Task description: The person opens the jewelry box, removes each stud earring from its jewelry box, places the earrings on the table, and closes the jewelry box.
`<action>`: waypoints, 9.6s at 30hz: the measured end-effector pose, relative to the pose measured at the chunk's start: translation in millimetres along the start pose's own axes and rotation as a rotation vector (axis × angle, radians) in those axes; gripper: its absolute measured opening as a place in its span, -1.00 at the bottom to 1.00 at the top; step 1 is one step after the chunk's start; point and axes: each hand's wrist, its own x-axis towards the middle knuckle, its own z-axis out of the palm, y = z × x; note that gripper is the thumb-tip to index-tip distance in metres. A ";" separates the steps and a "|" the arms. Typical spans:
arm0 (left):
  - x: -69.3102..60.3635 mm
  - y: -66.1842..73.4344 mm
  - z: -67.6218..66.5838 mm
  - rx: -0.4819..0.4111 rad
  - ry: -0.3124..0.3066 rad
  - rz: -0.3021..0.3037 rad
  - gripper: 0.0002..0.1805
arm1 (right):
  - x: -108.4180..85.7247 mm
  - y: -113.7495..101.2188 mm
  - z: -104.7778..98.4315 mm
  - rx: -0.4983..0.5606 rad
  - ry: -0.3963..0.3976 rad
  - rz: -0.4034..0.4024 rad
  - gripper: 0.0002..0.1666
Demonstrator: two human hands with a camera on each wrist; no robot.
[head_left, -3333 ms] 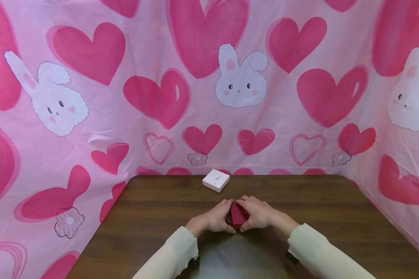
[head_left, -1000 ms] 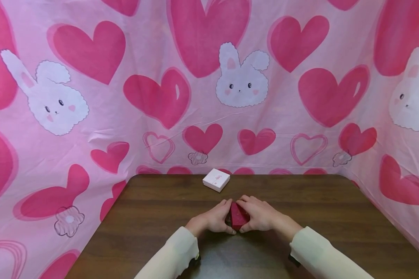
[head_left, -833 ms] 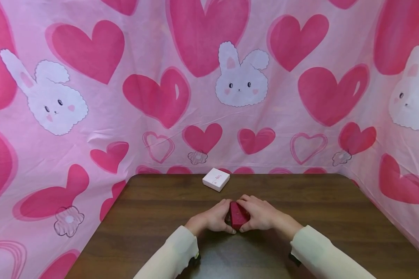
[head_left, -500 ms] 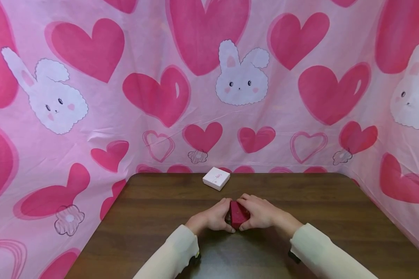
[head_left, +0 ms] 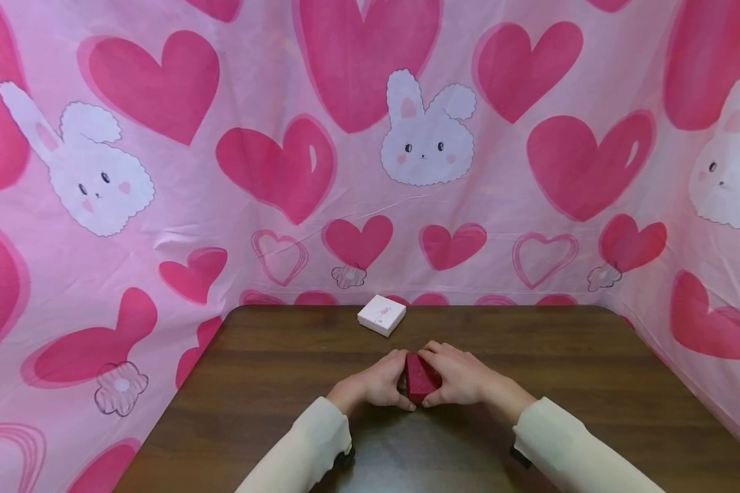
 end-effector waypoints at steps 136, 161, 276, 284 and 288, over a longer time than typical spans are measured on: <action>-2.0 11.8 7.4 -0.105 0.058 -0.153 -0.19 | -16.7 19.1 -13.0 0.127 -0.040 0.018 0.00; 1.0 12.6 8.5 -0.079 0.067 -0.137 -0.18 | -18.6 21.4 -19.1 0.145 -0.031 0.051 -0.08; -0.3 10.7 6.9 -0.126 0.065 -0.153 -0.15 | -54.1 107.6 -37.2 -0.083 0.039 0.315 0.07; -0.7 10.9 7.6 -0.132 0.066 -0.159 -0.16 | -58.6 113.2 -37.0 -0.083 0.047 0.339 0.07; 0.0 10.7 8.6 -0.140 0.075 -0.153 -0.18 | -60.5 114.0 -37.7 -0.093 0.058 0.343 0.07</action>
